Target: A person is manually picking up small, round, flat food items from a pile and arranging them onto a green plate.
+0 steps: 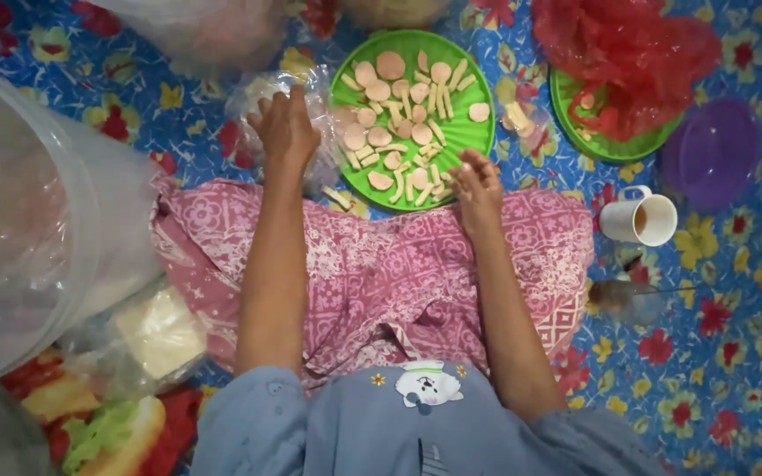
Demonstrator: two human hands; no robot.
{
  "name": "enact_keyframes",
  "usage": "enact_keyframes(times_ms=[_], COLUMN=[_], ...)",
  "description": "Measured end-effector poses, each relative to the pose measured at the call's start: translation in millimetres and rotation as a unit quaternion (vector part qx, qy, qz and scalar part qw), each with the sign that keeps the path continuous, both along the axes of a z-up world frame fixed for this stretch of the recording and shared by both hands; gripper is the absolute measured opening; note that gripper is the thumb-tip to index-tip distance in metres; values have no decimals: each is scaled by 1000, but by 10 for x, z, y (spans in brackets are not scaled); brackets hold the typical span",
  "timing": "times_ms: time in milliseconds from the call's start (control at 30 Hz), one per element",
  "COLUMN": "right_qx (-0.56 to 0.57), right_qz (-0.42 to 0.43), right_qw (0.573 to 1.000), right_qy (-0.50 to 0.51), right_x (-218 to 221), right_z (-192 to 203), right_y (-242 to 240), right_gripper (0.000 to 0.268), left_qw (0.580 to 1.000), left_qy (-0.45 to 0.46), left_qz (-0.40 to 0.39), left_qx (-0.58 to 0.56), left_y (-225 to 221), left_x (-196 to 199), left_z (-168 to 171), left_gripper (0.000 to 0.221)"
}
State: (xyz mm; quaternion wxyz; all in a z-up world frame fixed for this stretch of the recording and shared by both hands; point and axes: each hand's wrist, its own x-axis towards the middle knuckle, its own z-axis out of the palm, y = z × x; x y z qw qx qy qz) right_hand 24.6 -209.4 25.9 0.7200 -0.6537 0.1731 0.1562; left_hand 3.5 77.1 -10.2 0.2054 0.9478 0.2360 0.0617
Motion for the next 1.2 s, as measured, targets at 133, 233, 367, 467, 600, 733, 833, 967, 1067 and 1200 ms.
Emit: enact_keyframes(times_ms=[133,233,367,467,600,733,833,967,1067,1200], right_qx=[43,65,50,43,40,41,22,51,74,85], right_qz=[37,53,62,64,66,67,92,154,182,187], right_qw=[998,994,994,994,994,993,991,984,978,976], right_qy=[-32,-69,-74,-79,-82,-85,-92,-67,-69,-76], right_x=[-9,16,10,-10,-13,-8,-133,-225,-133,-57], right_z=[-309,-510,-566,-556,-602,-617,-395,-272,-483,-627], right_y=[-110,-159,-166,-172,-185,-174,-116,-52,-74,-125], right_gripper=[30,29,30,30,31,31,31,32,32,31], left_qw=[997,994,995,996,996,969,897,783,758,745], left_qy=[58,9,17,-12,-69,-247,-319,-226,-181,-124], left_qz=[-34,-98,-98,-83,-42,-31,-69,-116,-146,-184], left_qx=[-27,-35,-1,15,41,-4,-296,-568,-609,-629], left_y=[-76,-128,-65,-17,-37,-99,-291,-612,-767,-910], left_x=[-9,-68,14,27,-68,-73,-116,-217,-163,-87], left_z=[62,-29,-350,-481,-135,145,278,528,370,101], left_gripper=[64,64,50,36,18,22,36,59,57,43])
